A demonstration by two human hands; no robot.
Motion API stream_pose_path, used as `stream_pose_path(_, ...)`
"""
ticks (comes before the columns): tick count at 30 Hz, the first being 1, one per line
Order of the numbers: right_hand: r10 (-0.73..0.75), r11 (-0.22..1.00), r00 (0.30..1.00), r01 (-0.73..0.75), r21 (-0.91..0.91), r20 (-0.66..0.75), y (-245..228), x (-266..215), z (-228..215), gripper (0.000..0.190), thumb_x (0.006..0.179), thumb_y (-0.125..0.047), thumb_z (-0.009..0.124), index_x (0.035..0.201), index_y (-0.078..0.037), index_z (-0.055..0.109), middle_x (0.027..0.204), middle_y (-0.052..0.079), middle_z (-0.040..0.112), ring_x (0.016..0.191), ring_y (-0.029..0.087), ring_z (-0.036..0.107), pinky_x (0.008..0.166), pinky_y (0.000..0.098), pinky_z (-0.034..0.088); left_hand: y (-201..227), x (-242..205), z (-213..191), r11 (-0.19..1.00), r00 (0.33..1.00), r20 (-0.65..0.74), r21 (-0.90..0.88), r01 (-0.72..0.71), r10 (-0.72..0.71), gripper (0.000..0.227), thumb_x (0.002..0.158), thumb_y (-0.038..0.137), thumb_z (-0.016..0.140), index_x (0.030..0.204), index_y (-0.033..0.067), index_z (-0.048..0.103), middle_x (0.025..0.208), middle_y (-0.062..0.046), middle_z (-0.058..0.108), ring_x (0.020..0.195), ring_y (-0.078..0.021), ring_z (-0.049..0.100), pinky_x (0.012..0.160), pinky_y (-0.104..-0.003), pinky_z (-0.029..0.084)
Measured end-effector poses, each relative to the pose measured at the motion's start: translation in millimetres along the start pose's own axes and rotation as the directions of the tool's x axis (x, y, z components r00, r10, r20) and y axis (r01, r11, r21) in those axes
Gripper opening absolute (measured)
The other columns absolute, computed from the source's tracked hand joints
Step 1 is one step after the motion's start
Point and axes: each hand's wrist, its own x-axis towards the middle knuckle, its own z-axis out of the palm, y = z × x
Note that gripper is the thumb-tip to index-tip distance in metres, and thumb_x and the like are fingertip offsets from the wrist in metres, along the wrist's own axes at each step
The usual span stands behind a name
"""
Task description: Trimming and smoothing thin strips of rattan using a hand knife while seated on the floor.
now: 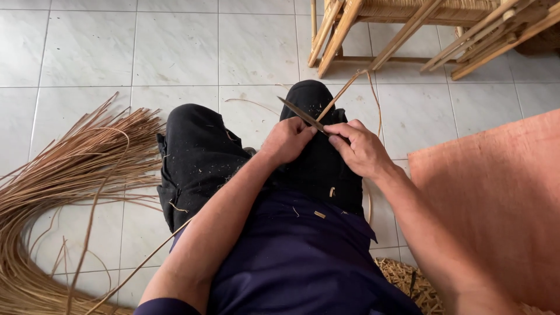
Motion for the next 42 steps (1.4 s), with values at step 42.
stream_pose_path(42,-0.075,0.988,0.992,0.087,-0.126,0.098,-22.2,3.1,-1.8,0.051,0.104,-0.032,0.057,0.154,-0.04,0.052,0.105,0.016,0.062,0.092,0.051,0.069,0.08,0.0599,0.06,-34.5,-13.3,6.5,0.987,0.991,0.1,-0.119,0.105,-0.093,0.032,0.087,0.048,0.069,0.077,0.0177,0.07,0.059,-0.005,0.067,0.057,-0.0199,0.071,0.063,-0.031,0.06)
